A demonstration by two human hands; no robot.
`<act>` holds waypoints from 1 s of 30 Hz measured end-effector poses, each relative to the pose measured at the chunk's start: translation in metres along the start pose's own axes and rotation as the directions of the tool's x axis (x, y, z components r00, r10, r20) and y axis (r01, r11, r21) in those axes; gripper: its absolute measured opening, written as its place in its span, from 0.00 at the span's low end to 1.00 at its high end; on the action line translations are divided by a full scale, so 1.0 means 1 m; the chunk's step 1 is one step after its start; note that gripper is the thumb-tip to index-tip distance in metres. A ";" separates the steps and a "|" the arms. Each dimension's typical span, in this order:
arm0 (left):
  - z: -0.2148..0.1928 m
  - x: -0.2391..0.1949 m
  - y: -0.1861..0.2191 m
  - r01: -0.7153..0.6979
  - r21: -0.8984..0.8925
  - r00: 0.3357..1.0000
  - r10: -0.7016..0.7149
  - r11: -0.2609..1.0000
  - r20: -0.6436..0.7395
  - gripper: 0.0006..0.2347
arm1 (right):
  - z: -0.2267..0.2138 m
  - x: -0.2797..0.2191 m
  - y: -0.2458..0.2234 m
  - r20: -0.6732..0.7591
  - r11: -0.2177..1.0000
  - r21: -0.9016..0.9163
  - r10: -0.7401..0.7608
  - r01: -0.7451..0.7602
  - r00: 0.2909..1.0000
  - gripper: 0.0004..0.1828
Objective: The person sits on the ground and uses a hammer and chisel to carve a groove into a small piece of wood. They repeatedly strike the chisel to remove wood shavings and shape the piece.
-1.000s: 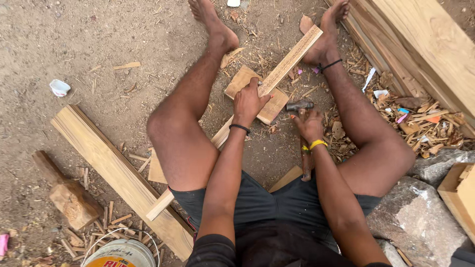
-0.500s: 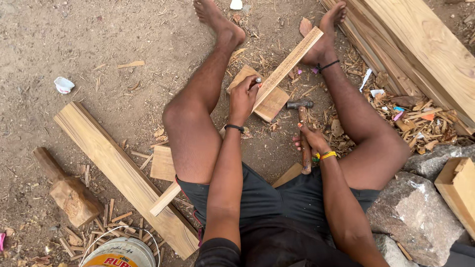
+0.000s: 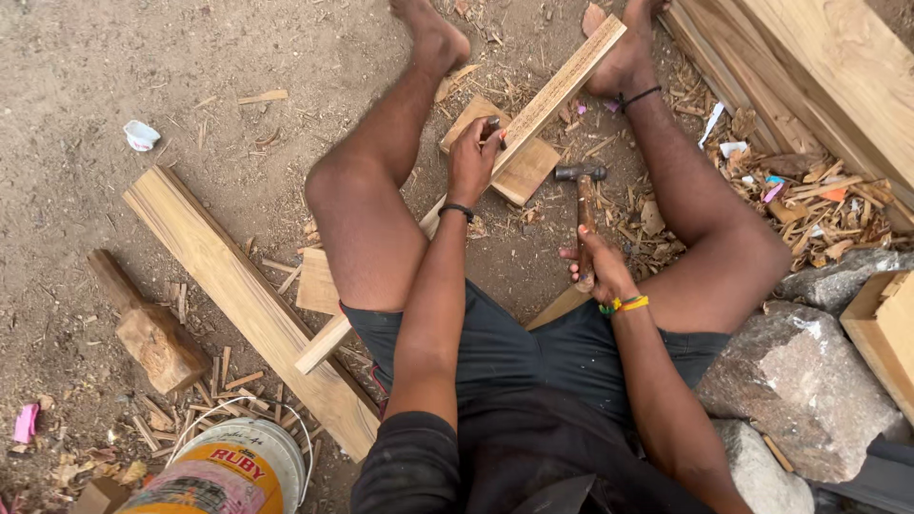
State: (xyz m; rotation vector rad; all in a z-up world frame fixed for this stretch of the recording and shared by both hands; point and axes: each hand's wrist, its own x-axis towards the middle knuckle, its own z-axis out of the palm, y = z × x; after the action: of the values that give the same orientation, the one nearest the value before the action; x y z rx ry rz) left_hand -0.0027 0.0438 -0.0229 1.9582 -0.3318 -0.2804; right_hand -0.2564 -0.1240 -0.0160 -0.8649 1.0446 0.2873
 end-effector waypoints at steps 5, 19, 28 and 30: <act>0.004 -0.002 0.006 -0.054 0.262 0.997 0.068 0.964 -0.048 0.12 | -0.008 -0.009 -0.002 0.021 0.987 0.151 -0.061 0.057 0.998 0.23; 0.006 -0.010 0.010 -0.099 0.309 0.988 0.129 0.946 -0.080 0.12 | -0.007 0.023 0.005 -0.004 0.999 -0.031 0.015 -0.015 1.000 0.19; -0.001 -0.005 0.015 -0.084 0.215 0.996 0.086 0.973 0.001 0.09 | -0.024 0.057 0.019 -0.085 0.984 -0.147 0.088 -0.100 0.992 0.19; -0.005 -0.006 0.016 -0.078 0.185 0.997 0.080 0.980 -0.002 0.10 | -0.025 0.056 0.020 -0.101 0.980 -0.167 0.089 -0.106 0.991 0.18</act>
State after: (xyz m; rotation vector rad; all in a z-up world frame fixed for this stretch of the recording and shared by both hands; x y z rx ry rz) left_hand -0.0081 0.0440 -0.0064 2.1226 -0.4421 -0.1942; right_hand -0.2555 -0.1398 -0.0786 -0.9914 1.1637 0.4281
